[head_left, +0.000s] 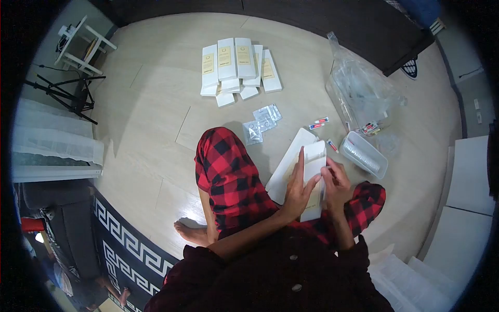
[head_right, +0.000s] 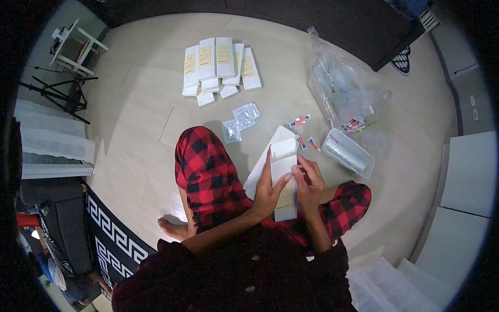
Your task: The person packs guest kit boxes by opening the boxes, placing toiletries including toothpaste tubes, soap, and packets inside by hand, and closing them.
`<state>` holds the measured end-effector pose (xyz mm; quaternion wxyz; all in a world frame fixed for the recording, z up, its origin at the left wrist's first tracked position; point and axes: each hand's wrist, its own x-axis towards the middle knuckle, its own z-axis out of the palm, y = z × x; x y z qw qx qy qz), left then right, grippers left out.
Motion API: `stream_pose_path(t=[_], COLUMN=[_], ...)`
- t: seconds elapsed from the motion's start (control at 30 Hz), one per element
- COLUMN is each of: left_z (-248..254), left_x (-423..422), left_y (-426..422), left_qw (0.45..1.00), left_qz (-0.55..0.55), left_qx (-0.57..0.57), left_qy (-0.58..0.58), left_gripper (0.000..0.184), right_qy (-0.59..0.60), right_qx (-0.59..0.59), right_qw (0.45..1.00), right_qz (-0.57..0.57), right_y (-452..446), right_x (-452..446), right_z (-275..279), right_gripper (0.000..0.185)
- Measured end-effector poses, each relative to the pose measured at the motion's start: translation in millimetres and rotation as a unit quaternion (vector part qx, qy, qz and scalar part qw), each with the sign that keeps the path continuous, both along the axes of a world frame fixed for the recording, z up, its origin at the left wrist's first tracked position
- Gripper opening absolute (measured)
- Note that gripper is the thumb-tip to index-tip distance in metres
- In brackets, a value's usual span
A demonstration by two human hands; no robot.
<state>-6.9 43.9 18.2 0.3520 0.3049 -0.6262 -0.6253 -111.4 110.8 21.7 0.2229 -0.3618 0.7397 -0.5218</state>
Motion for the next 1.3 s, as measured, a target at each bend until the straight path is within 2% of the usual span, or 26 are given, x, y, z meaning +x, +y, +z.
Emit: stream_pose_path(t=[0.07, 0.13, 0.2, 0.23, 0.33, 0.4, 0.47, 0.5, 0.63, 0.7, 0.73, 0.77, 0.8, 0.83, 0.9, 0.97, 1.0, 1.03, 1.07, 1.1, 1.13, 1.17, 1.23, 1.27, 1.3], left_z=[-13.9, -23.4, -34.5, -43.1, -45.0, -35.9, -28.8, -28.2, -28.1, -25.1, -21.7, -18.3, -17.1, -17.0, -16.2, -14.6, -14.5, -17.1, -20.2, -19.0, -18.8, -19.2, -14.4, -12.2, -11.1], left_x=[9.3, 15.1, 16.7, 16.6, 14.7, 19.9, 19.4, 19.0, 20.0, 19.7, 20.8, 21.5, 22.0, 22.4, 22.6, 24.2, 24.1, 22.9, 21.1, 19.8, 20.1, 21.8, 27.1, 31.3, 33.8], left_y=[1.9, 2.5, 0.6, 1.5, -0.1, -2.6, -1.0, -0.9, -12.8, -25.6, -29.4, -33.2, -34.9, -34.3, -33.1, -30.8, -29.8, -25.4, -18.0, -14.4, -14.5, -16.0, -24.6, -31.5, -35.0], left_qw=[0.998, 0.991, 0.992, 0.992, 0.996, 0.992, 0.997, 0.999, 0.997, 0.975, 0.975, 0.959, 0.939, 0.940, 0.983, 0.989, 0.994, 0.994, 0.997, 0.973, 0.972, 0.978, 0.983, 0.994, 0.982], left_qz=[-0.042, -0.089, -0.091, -0.093, -0.084, -0.086, -0.057, -0.029, -0.062, -0.050, -0.048, -0.053, -0.058, -0.059, -0.051, -0.044, -0.036, -0.036, -0.017, 0.002, 0.000, -0.019, -0.038, -0.085, -0.131], left_qx=[0.039, 0.080, -0.070, -0.068, -0.014, 0.063, 0.023, -0.019, -0.023, -0.210, -0.210, -0.271, -0.331, -0.330, -0.173, -0.136, -0.102, -0.100, 0.052, 0.203, 0.205, 0.184, 0.165, 0.018, -0.130], left_qy=[-0.029, -0.056, -0.046, -0.048, -0.020, -0.061, -0.052, -0.042, -0.034, -0.053, -0.054, -0.061, -0.067, -0.068, -0.031, -0.028, -0.022, -0.023, 0.046, 0.115, 0.114, 0.096, 0.078, 0.063, 0.046], left_gripper=[0.069, 0.065, 0.058, 0.058, 0.051, 0.044, 0.040, 0.036, 0.025, 0.016, 0.016, 0.015, 0.014, 0.014, 0.016, 0.016, 0.017, 0.017, 0.016, 0.016, 0.016, 0.015, 0.014, 0.014, 0.015], right_qy=[-0.215, -0.178, -0.142, -0.173, -0.248, -0.293, -0.218, -0.218, -0.221, -0.215, -0.152, -0.087, -0.087, -0.044, -0.002, 0.073, 0.072, -0.085, -0.163, -0.240, -0.137, -0.034, -0.039, -0.041, -0.042], right_qx=[-0.080, -0.048, -0.017, -0.049, -0.096, -0.110, -0.078, -0.078, -0.051, -0.028, 0.035, 0.096, 0.096, 0.061, 0.026, -0.056, -0.054, -0.074, -0.082, -0.090, -0.044, 0.004, -0.028, -0.062, -0.061], right_qw=[0.971, 0.982, 0.990, 0.984, 0.962, 0.946, 0.969, 0.969, 0.973, 0.976, 0.988, 0.991, 0.991, 0.997, 1.000, 0.996, 0.996, 0.994, 0.983, 0.966, 0.990, 0.999, 0.997, 0.993, 0.994], right_qz=[-0.070, -0.042, -0.011, -0.020, -0.056, -0.082, -0.086, -0.087, -0.047, -0.027, -0.007, 0.014, 0.015, 0.015, 0.015, 0.012, 0.011, -0.015, -0.026, -0.043, -0.001, 0.042, 0.065, 0.087, 0.086], right_y=[5.3, 14.8, 18.0, 15.3, 7.9, 7.3, 8.0, 9.4, 15.0, 15.9, 15.7, 14.8, 13.4, 12.6, 9.8, 6.3, 6.1, 4.7, 6.1, 7.4, 12.1, 16.4, 21.9, 22.8, 22.3], right_x=[14.5, 9.0, 7.5, 7.3, 15.4, 20.6, 23.1, 21.0, 10.8, 8.4, 7.7, 7.1, 7.9, 9.7, 10.3, 9.5, 12.2, 16.3, 16.3, 16.3, 10.5, 6.2, 0.0, -2.0, -2.3], right_z=[-7.0, -20.4, -26.3, -27.5, -26.2, -26.6, -29.4, -31.7, -32.1, -21.4, -12.8, -8.7, -8.9, -9.1, -9.9, -7.9, -2.4, 5.8, 7.2, 8.6, 5.9, 3.9, 4.0, 5.2, 7.5], right_gripper=[0.042, 0.041, 0.041, 0.039, 0.036, 0.034, 0.026, 0.026, 0.017, 0.018, 0.018, 0.018, 0.018, 0.017, 0.015, 0.017, 0.017, 0.019, 0.021, 0.023, 0.024, 0.025, 0.025, 0.024, 0.024])
